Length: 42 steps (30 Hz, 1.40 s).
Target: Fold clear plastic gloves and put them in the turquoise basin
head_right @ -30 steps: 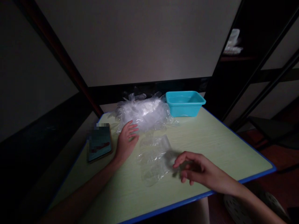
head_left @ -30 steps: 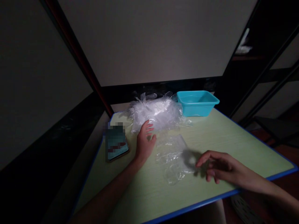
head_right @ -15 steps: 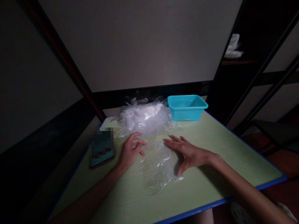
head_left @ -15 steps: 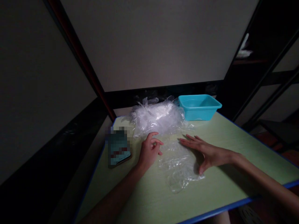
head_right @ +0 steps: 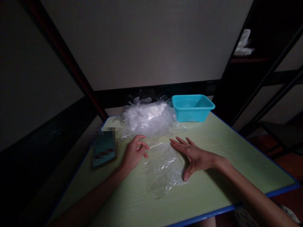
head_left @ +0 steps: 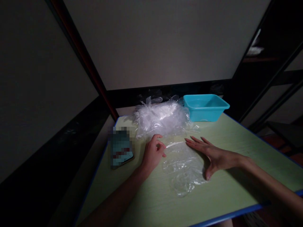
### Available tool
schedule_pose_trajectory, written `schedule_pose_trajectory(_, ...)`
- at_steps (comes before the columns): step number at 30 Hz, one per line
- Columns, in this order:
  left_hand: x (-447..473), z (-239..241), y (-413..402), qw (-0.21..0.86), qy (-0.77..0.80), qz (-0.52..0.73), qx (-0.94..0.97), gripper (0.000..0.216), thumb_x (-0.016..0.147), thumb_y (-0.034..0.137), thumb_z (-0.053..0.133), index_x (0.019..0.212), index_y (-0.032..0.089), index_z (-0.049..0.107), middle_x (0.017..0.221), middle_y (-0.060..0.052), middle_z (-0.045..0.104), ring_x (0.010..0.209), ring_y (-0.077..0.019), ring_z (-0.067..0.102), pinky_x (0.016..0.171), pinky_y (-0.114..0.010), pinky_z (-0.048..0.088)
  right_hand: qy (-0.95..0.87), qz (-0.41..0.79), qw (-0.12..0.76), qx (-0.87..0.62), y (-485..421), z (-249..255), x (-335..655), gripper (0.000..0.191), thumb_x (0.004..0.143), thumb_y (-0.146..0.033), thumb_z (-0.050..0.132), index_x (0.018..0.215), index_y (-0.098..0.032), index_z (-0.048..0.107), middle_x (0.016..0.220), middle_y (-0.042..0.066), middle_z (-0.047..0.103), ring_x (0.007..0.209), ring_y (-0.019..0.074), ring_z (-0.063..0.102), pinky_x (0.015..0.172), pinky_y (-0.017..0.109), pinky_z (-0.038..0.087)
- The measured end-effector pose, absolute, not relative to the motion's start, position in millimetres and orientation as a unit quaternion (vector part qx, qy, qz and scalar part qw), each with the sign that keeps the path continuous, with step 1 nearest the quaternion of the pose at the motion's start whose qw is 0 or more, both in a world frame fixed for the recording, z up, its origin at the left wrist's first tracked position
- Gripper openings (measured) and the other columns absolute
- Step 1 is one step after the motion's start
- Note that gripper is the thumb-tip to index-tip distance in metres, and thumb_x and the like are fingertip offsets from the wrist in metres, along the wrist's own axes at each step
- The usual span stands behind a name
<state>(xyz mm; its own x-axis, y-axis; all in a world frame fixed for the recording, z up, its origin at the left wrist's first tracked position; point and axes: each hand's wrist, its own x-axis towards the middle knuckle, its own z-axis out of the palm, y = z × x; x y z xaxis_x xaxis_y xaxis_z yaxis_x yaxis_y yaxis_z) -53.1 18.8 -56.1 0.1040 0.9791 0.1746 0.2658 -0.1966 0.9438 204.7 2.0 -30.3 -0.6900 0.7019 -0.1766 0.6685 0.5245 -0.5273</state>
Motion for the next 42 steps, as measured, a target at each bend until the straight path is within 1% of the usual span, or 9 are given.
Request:
schedule_pose_trajectory(10, -52.5, -57.4, 21.0, 0.404, 0.487, 0.454, 0.627, 0.024, 0.067, 0.012, 0.045, 0.091, 0.019, 0.048, 0.06, 0.007, 0.057, 0.034, -0.0079, 0.054, 0.034, -0.015, 0.037, -0.879, 0.272, 0.103, -0.379, -7.1, -27.5, 199.6, 0.101, 0.069, -0.061, 0.057, 0.14, -0.025, -0.005, 0.149, 0.009, -0.002, 0.134, 0.0301, 0.0, 0.105, 0.053, -0.002)
schedule_pose_trajectory(16, -52.5, -58.6, 21.4, 0.408, 0.487, 0.452, 0.625, 0.026, 0.068, 0.013, 0.045, 0.093, 0.019, 0.048, 0.062, 0.007, 0.057, 0.034, -0.0078, 0.054, 0.034, -0.015, 0.037, -0.908, 0.245, 0.042, -0.337, -2.9, -36.2, 186.1, 0.117, 0.06, -0.062, 0.065, 0.141, -0.018, -0.006, 0.148, 0.013, -0.005, 0.134, 0.0319, -0.001, 0.105, 0.051, -0.008)
schedule_pose_trajectory(22, -53.0, -60.2, 21.9, 0.411, 0.483, 0.45, 0.629, 0.025, 0.068, 0.013, 0.045, 0.092, 0.019, 0.048, 0.062, 0.007, 0.057, 0.036, -0.0081, 0.055, 0.034, -0.015, 0.037, -0.913, 0.227, 0.024, -0.337, -0.1, -42.9, 188.4, 0.117, 0.061, -0.063, 0.064, 0.141, -0.016, -0.007, 0.148, 0.014, -0.005, 0.134, 0.0307, -0.002, 0.105, 0.05, -0.009)
schedule_pose_trajectory(29, -52.1, -56.2, 21.2, 0.41, 0.483, 0.448, 0.631, 0.023, 0.067, 0.012, 0.043, 0.089, 0.018, 0.046, 0.061, 0.007, 0.055, 0.035, -0.0083, 0.054, 0.034, -0.016, 0.036, -0.892, 0.248, 0.124, -0.358, -5.7, -41.0, 191.5, 0.116, 0.054, -0.06, 0.07, 0.142, -0.021, 0.005, 0.149, 0.013, 0.006, 0.134, 0.0319, 0.006, 0.106, 0.054, 0.004)
schedule_pose_trajectory(31, -51.7, -56.2, 21.7, 0.413, 0.482, 0.447, 0.63, 0.023, 0.066, 0.012, 0.042, 0.088, 0.018, 0.045, 0.061, 0.007, 0.055, 0.035, -0.0084, 0.054, 0.033, -0.016, 0.035, -0.878, 0.262, 0.171, -0.363, -13.0, -35.3, 197.5, 0.102, 0.058, -0.055, 0.071, 0.14, -0.024, 0.02, 0.147, 0.011, 0.018, 0.133, 0.0308, 0.014, 0.106, 0.052, 0.014)
schedule_pose_trajectory(33, -51.5, -57.0, 22.6, 0.416, 0.481, 0.448, 0.628, 0.023, 0.066, 0.012, 0.042, 0.088, 0.018, 0.045, 0.061, 0.007, 0.054, 0.034, -0.0086, 0.054, 0.032, -0.016, 0.035, -0.873, 0.263, 0.197, -0.36, -23.5, -28.3, 206.0, 0.071, 0.067, -0.046, 0.069, 0.13, -0.027, 0.041, 0.14, 0.008, 0.036, 0.128, 0.028, 0.03, 0.102, 0.047, 0.029)
schedule_pose_trajectory(36, -51.3, -58.5, 24.2, 0.42, 0.478, 0.45, 0.626, 0.023, 0.065, 0.014, 0.042, 0.088, 0.018, 0.045, 0.06, 0.007, 0.054, 0.034, -0.009, 0.054, 0.032, -0.016, 0.035, -0.894, 0.2, 0.195, -0.351, -42.5, -18.7, 217.8, 0.031, 0.081, -0.033, 0.06, 0.11, -0.024, 0.06, 0.111, 0.007, 0.059, 0.103, 0.0214, 0.054, 0.084, 0.038, 0.045)
schedule_pose_trajectory(39, -51.4, -59.2, 25.8, 0.421, 0.475, 0.453, 0.626, 0.023, 0.066, 0.015, 0.043, 0.088, 0.018, 0.046, 0.059, 0.008, 0.055, 0.033, -0.0086, 0.053, 0.032, -0.016, 0.035, -0.933, 0.082, 0.158, -0.314, -59.8, -13.0, 220.6, 0.019, 0.088, -0.027, 0.05, 0.099, -0.019, 0.062, 0.085, 0.005, 0.063, 0.081, 0.0174, 0.058, 0.07, 0.033, 0.046)
schedule_pose_trajectory(42, -52.0, -59.4, 26.4, 0.42, 0.474, 0.454, 0.627, 0.022, 0.066, 0.015, 0.043, 0.087, 0.018, 0.046, 0.059, 0.008, 0.056, 0.033, -0.008, 0.053, 0.033, -0.016, 0.035, -0.951, -0.01, 0.129, -0.28, -71.5, -12.0, 216.1, 0.027, 0.094, -0.018, 0.036, 0.089, -0.017, 0.063, 0.075, 0.004, 0.063, 0.072, 0.0154, 0.056, 0.063, 0.03, 0.045)
